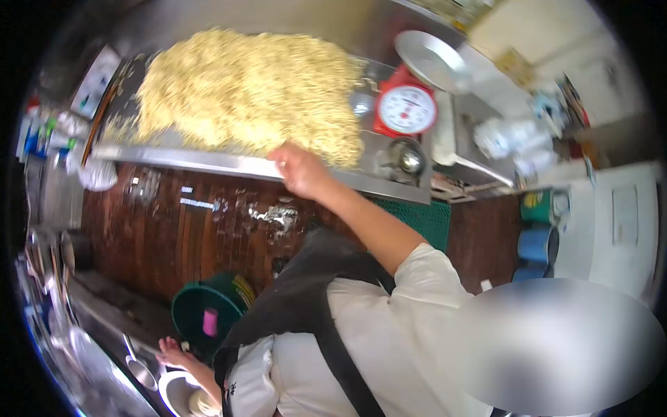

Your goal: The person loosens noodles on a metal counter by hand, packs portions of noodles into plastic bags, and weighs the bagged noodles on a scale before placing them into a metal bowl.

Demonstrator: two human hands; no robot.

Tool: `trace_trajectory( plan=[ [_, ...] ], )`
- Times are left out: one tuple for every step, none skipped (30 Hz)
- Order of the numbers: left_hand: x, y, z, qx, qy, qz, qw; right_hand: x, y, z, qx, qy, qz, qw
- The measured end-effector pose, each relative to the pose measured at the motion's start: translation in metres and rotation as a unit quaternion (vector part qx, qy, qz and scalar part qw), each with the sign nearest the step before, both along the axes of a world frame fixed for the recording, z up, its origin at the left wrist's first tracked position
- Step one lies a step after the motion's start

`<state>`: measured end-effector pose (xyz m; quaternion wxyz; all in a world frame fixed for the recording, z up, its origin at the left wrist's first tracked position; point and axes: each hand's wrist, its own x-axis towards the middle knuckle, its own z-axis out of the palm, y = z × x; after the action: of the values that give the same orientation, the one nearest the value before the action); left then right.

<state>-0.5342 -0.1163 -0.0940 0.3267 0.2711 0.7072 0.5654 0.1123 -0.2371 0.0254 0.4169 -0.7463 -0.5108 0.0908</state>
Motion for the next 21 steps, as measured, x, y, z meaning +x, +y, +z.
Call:
trace_trajectory(
  plan=[
    [0.038,0.0,0.0,-0.03,-0.044,-0.083,0.995,0.035,-0.024,0.016,0.03,0.063,-0.094,0.993],
    [0.083,-0.009,-0.001,-0.014,-0.044,-0.156,0.987,0.097,-0.054,-0.004,0.137,0.046,-0.142,0.979],
    [0.127,-0.02,-0.002,0.002,-0.043,-0.224,0.974,0.128,-0.091,0.048,0.106,-0.025,-0.237,0.965],
    [0.167,-0.029,0.004,-0.005,-0.004,-0.293,0.956,0.18,-0.134,0.06,0.137,-0.085,-0.309,0.937],
    [0.204,-0.041,0.011,-0.011,0.036,-0.357,0.933,0.212,-0.172,0.088,0.136,-0.162,-0.405,0.889],
    [0.239,-0.053,0.029,-0.002,0.078,-0.433,0.898,0.26,-0.223,0.096,0.084,-0.223,-0.449,0.861],
    [0.263,-0.057,0.032,0.004,0.085,-0.464,0.882,0.314,-0.272,0.092,0.085,-0.31,-0.491,0.81],
    [0.283,-0.062,0.035,0.008,0.093,-0.493,0.865,0.361,-0.321,0.091,0.038,-0.369,-0.52,0.77],
    [0.301,-0.069,0.038,0.009,0.102,-0.521,0.847,0.403,-0.367,0.091,-0.017,-0.371,-0.564,0.737],
    [0.318,-0.072,0.042,-0.003,0.098,-0.524,0.846,0.436,-0.406,0.089,-0.072,-0.371,-0.605,0.701],
    [0.334,-0.075,0.044,-0.008,0.075,-0.532,0.843,0.456,-0.43,0.096,-0.1,-0.334,-0.654,0.672],
    [0.349,-0.077,0.047,-0.014,0.053,-0.54,0.84,0.471,-0.45,0.102,-0.128,-0.294,-0.698,0.64],
    [0.36,-0.08,0.05,-0.02,0.032,-0.547,0.836,0.483,-0.47,0.101,-0.188,-0.291,-0.669,0.657],
    [0.373,-0.087,0.058,-0.022,0.053,-0.551,0.832,0.492,-0.487,0.099,-0.249,-0.287,-0.635,0.673],
    [0.386,-0.093,0.069,-0.024,0.072,-0.555,0.829,0.504,-0.506,0.096,-0.307,-0.283,-0.596,0.686],
    [0.397,-0.098,0.076,-0.023,0.09,-0.557,0.825,0.517,-0.523,0.088,-0.326,-0.309,-0.533,0.717],
    [0.402,-0.101,0.075,-0.022,0.092,-0.557,0.825,0.523,-0.53,0.089,-0.342,-0.314,-0.5,0.731],
    [0.403,-0.102,0.072,-0.023,0.095,-0.558,0.824,0.527,-0.538,0.09,-0.358,-0.32,-0.468,0.742],
    [0.404,-0.105,0.069,-0.024,0.098,-0.56,0.822,0.529,-0.546,0.09,-0.375,-0.324,-0.434,0.752],
    [0.407,-0.109,0.067,-0.031,0.111,-0.565,0.817,0.53,-0.551,0.091,-0.344,-0.346,-0.425,0.763],
    [0.409,-0.112,0.065,-0.037,0.124,-0.57,0.811,0.531,-0.555,0.093,-0.313,-0.367,-0.414,0.772]
  ],
)
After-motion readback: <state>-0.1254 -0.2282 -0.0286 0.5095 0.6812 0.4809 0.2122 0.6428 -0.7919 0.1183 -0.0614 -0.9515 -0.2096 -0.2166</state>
